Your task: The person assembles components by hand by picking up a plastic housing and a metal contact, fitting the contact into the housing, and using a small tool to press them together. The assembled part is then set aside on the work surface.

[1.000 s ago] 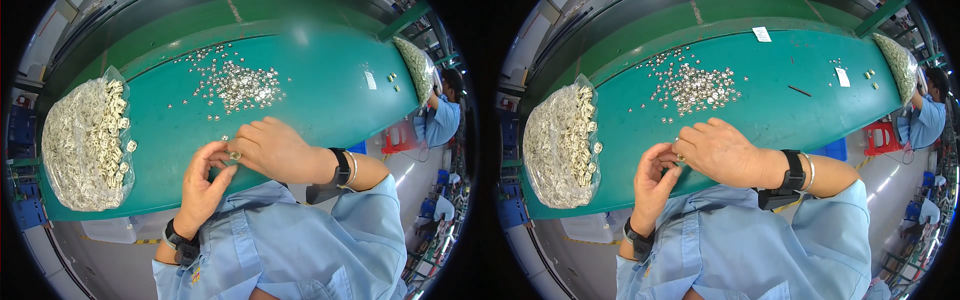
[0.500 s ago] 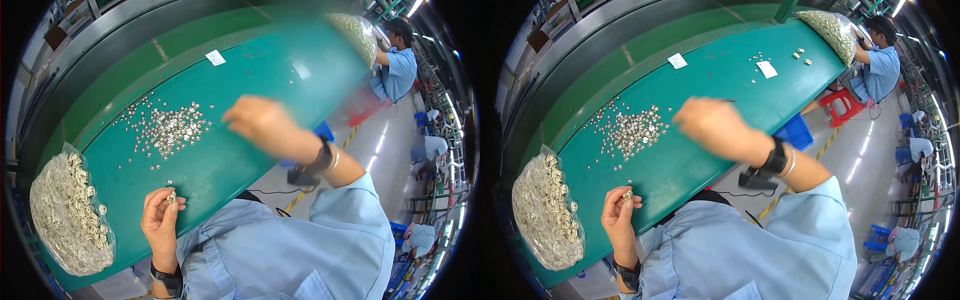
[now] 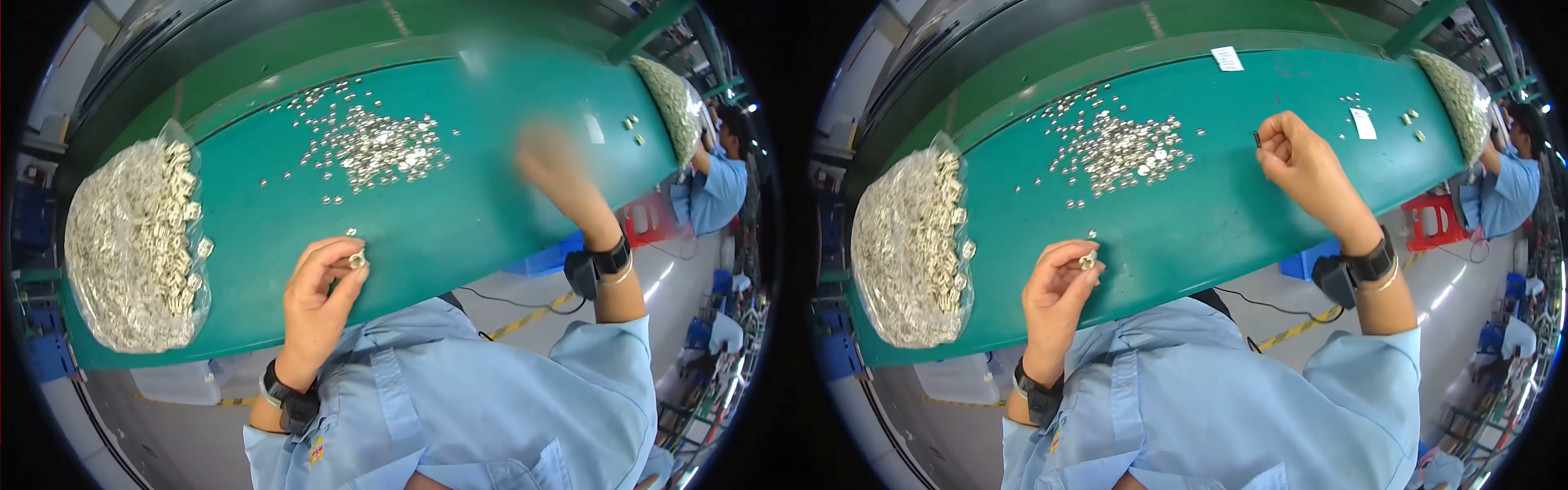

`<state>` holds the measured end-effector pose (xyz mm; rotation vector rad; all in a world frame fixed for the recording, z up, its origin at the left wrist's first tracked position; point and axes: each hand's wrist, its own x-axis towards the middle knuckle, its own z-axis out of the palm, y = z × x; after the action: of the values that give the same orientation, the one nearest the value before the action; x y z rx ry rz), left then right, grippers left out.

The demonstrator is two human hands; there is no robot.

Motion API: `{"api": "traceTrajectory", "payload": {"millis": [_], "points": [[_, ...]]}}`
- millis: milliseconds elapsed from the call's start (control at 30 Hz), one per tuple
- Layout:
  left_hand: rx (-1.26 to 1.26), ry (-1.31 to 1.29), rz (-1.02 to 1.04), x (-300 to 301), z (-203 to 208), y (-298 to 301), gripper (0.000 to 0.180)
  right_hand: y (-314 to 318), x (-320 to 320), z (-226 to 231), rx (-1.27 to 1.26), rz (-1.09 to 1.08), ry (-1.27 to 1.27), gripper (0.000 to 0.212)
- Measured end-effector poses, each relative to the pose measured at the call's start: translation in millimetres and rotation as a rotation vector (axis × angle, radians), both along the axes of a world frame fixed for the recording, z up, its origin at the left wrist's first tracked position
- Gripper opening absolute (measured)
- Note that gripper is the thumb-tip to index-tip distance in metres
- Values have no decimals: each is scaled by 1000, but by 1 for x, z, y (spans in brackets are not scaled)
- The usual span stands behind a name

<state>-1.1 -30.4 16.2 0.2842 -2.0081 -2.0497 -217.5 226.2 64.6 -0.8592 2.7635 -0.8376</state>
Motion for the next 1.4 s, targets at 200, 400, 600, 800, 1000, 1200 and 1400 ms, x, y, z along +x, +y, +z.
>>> {"api": "traceTrajectory", "payload": {"millis": [200, 400, 600, 800, 1000, 1200, 1400], "points": [[-136, 18, 21, 4, -5, -1, 26, -55, 62, 1, -766, 124, -706, 12], [-276, -17, 7, 4, -2, 0, 26, -88, 89, -8, -549, 521, -136, 18], [-328, 57, 67, 1, -7, 1, 29, -97, 94, -13, -483, 568, 25, 18], [-382, 65, 73, 0, -9, 2, 29, -99, 96, -14, -444, 579, 87, 19], [-436, 65, 77, -1, -5, 4, 28, -100, 95, -13, -401, 606, 123, 23], [-482, 52, 70, -2, -1, 5, 28, -102, 96, -16, -375, 633, 159, 26], [-517, 83, 68, -2, -3, 5, 29, -101, 98, -14, -299, 672, 221, 26]]}}
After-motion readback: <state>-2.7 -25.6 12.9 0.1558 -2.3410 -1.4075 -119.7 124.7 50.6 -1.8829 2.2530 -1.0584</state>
